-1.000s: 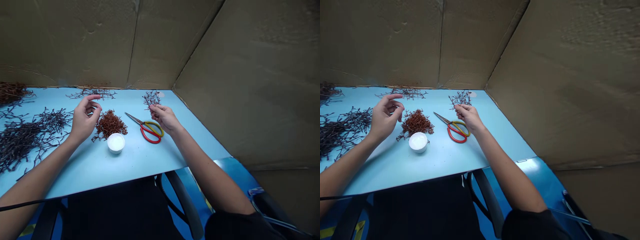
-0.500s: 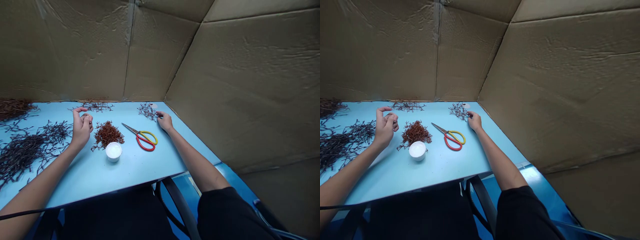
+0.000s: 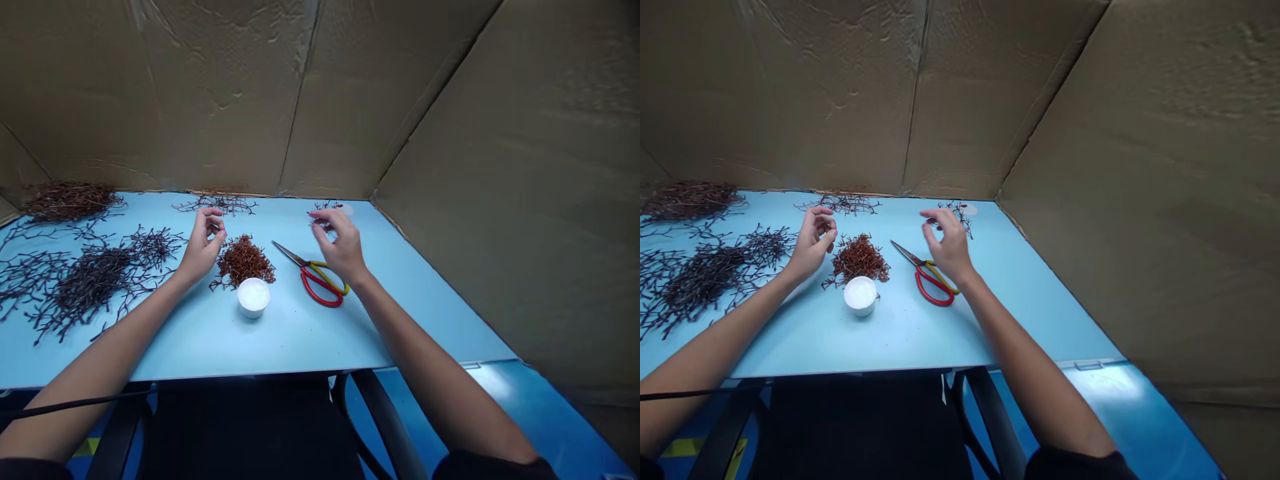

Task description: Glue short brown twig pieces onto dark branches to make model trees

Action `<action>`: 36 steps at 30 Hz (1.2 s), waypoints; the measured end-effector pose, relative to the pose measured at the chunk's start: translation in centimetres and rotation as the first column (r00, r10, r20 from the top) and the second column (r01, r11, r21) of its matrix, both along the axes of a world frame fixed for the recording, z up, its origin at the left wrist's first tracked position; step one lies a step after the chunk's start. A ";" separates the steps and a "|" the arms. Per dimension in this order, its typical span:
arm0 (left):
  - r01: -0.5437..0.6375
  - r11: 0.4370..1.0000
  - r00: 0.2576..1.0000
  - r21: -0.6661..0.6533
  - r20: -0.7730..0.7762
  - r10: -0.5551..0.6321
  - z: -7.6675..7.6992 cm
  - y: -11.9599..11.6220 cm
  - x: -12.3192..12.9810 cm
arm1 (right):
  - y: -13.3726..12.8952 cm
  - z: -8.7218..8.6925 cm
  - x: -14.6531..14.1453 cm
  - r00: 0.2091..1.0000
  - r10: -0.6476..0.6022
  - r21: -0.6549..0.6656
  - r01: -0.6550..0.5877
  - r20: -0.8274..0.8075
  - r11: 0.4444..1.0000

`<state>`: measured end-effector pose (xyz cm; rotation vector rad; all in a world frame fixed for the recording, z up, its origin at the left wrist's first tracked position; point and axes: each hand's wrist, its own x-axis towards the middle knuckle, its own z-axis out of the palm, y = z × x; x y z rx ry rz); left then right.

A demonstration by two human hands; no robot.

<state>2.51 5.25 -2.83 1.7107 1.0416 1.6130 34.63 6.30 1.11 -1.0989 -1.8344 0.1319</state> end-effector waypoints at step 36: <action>-0.269 0.963 0.420 0.015 -0.898 0.131 0.9 2.4 -10.5 | -1.6 -4.8 -6.5 0.970 0.229 -0.013 -0.229 0.077 0.973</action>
